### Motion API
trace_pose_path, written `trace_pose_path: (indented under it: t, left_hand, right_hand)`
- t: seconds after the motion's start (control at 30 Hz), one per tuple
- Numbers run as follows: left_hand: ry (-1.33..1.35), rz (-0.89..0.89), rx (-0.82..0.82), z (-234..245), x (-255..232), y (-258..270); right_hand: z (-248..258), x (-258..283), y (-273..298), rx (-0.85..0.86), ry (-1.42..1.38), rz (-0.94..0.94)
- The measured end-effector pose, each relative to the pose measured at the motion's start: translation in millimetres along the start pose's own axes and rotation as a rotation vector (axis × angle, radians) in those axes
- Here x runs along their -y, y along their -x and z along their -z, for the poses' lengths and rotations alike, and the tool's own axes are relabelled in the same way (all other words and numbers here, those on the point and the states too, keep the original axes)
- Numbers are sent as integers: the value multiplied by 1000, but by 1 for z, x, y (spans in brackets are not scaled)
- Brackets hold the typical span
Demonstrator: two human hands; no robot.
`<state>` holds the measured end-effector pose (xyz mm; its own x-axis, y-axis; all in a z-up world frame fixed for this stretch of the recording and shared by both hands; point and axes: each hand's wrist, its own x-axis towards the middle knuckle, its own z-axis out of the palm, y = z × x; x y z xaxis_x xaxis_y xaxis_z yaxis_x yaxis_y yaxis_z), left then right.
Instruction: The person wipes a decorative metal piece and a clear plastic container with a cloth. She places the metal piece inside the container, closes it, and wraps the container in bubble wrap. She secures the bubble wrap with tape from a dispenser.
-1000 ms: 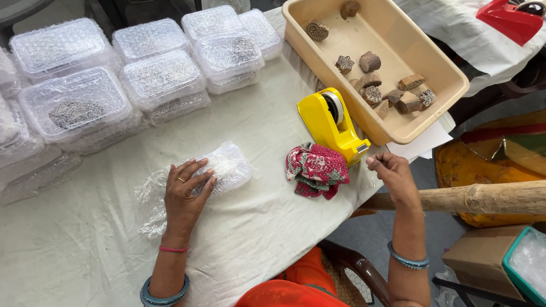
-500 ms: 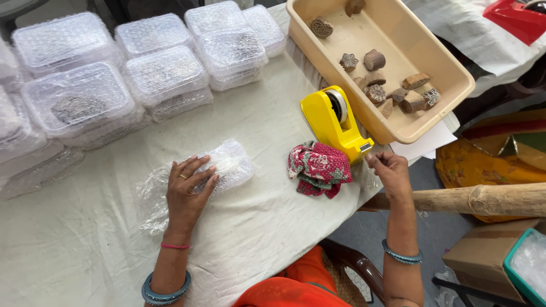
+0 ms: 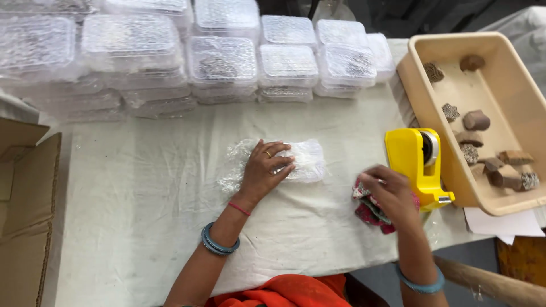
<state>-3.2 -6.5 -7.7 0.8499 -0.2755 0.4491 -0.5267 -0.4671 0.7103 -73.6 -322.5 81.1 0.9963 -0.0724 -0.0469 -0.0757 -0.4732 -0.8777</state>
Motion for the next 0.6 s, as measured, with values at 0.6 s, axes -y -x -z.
trace_pose_path:
  t: [0.6]
  left_hand:
    - [10,37,-26,-5,3,2]
  right_hand:
    - [-110,51,-107,350,412,136]
